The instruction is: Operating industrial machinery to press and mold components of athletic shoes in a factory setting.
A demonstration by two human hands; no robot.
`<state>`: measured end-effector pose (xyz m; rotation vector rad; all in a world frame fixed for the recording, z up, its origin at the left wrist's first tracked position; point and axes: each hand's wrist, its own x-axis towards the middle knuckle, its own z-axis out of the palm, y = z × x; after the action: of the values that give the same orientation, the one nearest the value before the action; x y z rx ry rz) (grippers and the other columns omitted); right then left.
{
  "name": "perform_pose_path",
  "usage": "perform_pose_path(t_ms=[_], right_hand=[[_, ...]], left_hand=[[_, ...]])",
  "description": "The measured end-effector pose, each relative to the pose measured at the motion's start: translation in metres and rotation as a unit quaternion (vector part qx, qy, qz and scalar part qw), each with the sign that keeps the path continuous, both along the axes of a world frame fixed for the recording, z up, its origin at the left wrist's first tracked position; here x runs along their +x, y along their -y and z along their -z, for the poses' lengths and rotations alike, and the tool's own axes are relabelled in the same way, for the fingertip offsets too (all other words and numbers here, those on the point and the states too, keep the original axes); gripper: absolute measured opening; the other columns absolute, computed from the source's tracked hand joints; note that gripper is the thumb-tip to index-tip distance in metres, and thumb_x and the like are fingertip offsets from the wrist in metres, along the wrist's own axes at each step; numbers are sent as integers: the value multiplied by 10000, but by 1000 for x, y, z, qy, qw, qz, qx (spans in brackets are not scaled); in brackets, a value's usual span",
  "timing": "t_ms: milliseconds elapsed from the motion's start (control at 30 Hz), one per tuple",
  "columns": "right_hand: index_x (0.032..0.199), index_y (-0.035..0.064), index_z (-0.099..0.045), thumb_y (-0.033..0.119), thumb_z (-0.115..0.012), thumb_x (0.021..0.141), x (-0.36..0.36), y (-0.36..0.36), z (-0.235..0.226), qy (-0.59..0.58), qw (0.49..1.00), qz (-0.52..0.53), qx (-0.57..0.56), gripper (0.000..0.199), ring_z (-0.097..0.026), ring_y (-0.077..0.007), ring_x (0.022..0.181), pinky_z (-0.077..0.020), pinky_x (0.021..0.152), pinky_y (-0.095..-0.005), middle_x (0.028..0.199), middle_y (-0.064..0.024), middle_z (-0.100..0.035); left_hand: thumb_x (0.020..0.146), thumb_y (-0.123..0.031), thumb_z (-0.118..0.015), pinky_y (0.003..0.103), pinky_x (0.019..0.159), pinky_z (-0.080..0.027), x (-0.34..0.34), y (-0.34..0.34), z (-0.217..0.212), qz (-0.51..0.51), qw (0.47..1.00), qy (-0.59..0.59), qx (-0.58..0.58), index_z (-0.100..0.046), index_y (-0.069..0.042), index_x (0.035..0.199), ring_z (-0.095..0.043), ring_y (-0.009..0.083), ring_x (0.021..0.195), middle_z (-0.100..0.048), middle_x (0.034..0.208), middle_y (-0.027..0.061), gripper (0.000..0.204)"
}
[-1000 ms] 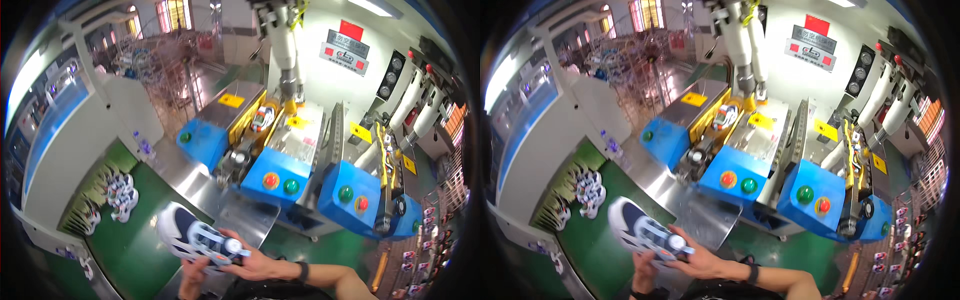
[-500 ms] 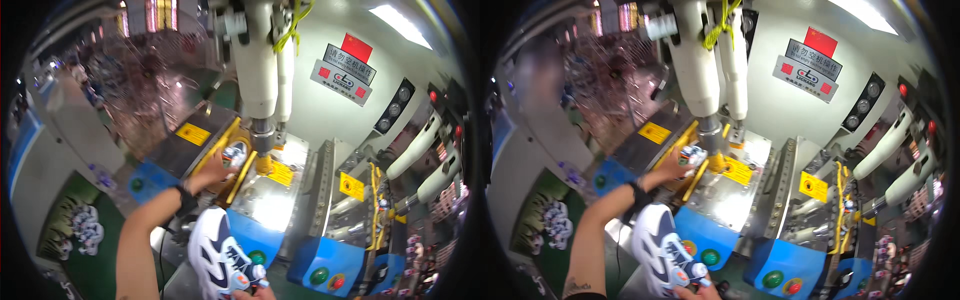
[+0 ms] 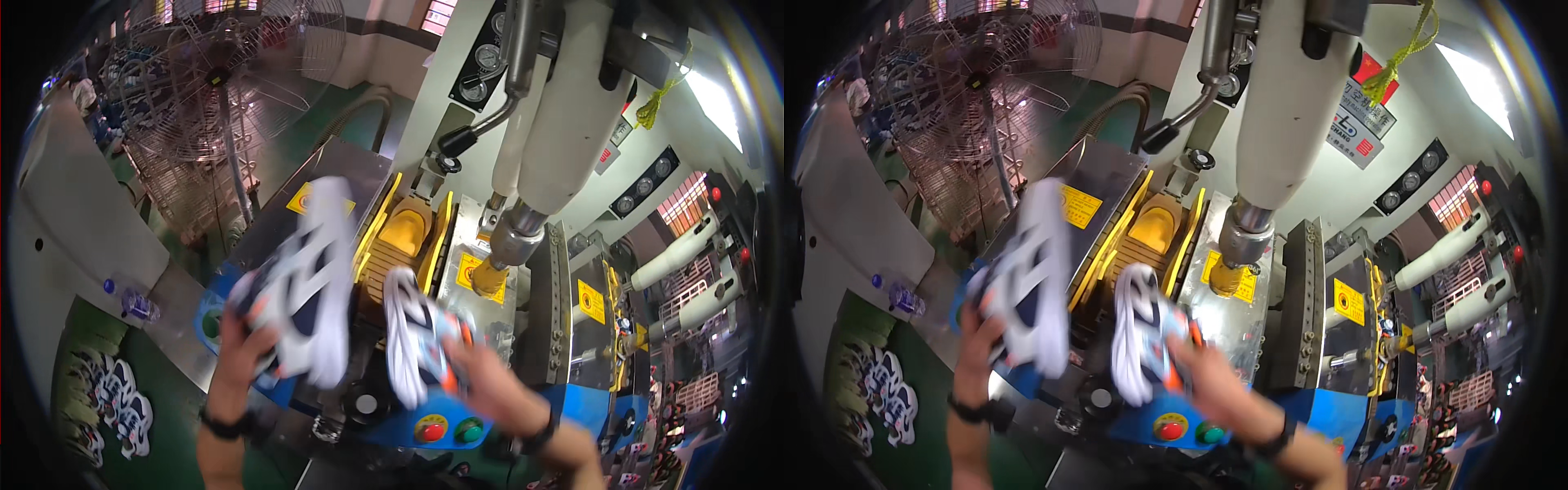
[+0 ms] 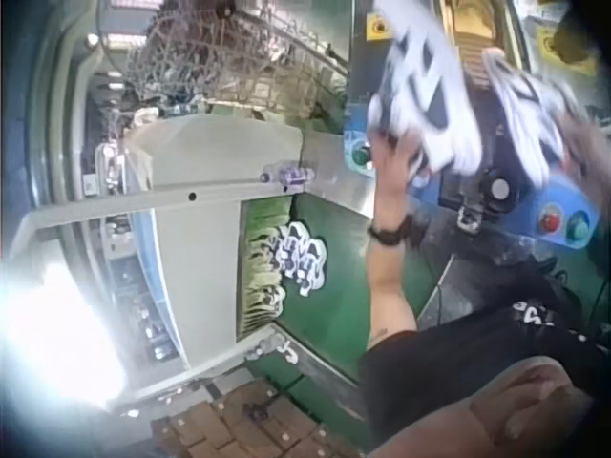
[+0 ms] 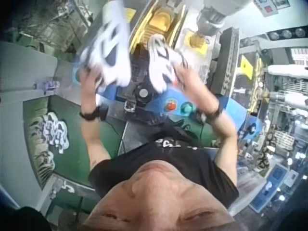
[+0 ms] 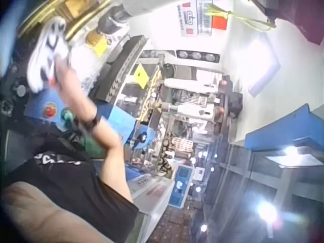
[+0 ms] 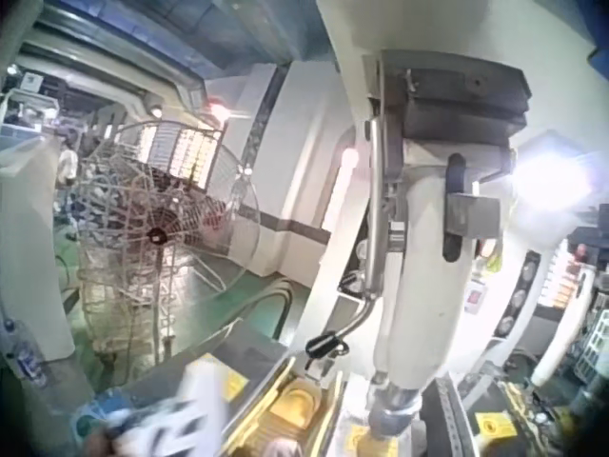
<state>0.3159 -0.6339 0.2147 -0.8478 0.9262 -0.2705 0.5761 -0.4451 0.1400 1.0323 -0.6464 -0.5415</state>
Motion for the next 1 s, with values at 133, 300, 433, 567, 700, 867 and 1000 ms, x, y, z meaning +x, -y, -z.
perform_pose_path(t_ms=[133, 300, 433, 567, 700, 867, 1000], right_hand=[[1200, 21, -537, 318, -606, 923, 128, 118, 75, -180, 974, -22, -136, 412, -635, -265, 986, -531, 815, -431, 1090, -133, -634], [1195, -65, -429, 271, -617, 865, 190, 133, 184, -560, 509, -234, -610, 506, -614, -319, 905, -428, 682, -427, 1011, -225, -575], [1183, -135, -331, 303, -685, 810, 184, 108, 163, -369, 754, 7, -544, 675, -611, -380, 991, -479, 825, -480, 1032, -281, -566], [1221, -85, -332, 306, -688, 800, 182, 94, 139, -379, 747, 20, -546, 676, -540, -456, 1086, -458, 915, -464, 1142, -325, -520], [1202, -89, -339, 270, -667, 812, 176, 97, 160, -283, 751, 45, -595, 624, -507, -439, 1107, -425, 909, -481, 1205, -325, -462], [1318, -133, -219, 306, -674, 812, 175, 104, 143, -328, 791, -33, -516, 810, -474, -502, 1131, -427, 963, -482, 1180, -368, -456], [1397, -157, -84, 488, -698, 767, 177, 85, 86, -350, 852, -108, -375, 1091, -459, -450, 1257, -430, 1022, -434, 1350, -396, -375]], left_hand=[[675, -133, -702, 404, 1011, -448, -29, -151, 47, -208, 967, -141, 29, -290, 41, 1436, -532, 316, 1207, -485, 1346, 209, 882], [828, -167, -626, 406, 908, -481, -99, -238, 82, -392, 850, -290, 200, -395, 36, 1361, -567, 313, 1110, -540, 1255, 209, 616], [968, -197, -554, 392, 800, -527, -162, -254, 101, -348, 832, -355, 245, -501, 18, 1293, -608, 293, 1009, -598, 1167, 195, 393], [925, -112, -617, 372, 758, -522, -209, -252, 115, -248, 822, -318, 402, -481, 76, 1271, -610, 245, 928, -607, 1106, 185, 417], [849, -166, -738, 331, 693, -504, -259, -235, 125, -84, 738, -196, 640, -527, 70, 1179, -594, 183, 833, -633, 976, 131, 458], [820, -201, -760, 360, 793, -502, -310, -196, 145, -136, 879, -247, 384, -432, 62, 1294, -606, 269, 937, -605, 1085, 169, 634], [812, -216, -766, 375, 858, -487, -325, -191, 167, -135, 887, -306, 319, -391, 59, 1338, -595, 310, 1008, -581, 1158, 197, 702]])
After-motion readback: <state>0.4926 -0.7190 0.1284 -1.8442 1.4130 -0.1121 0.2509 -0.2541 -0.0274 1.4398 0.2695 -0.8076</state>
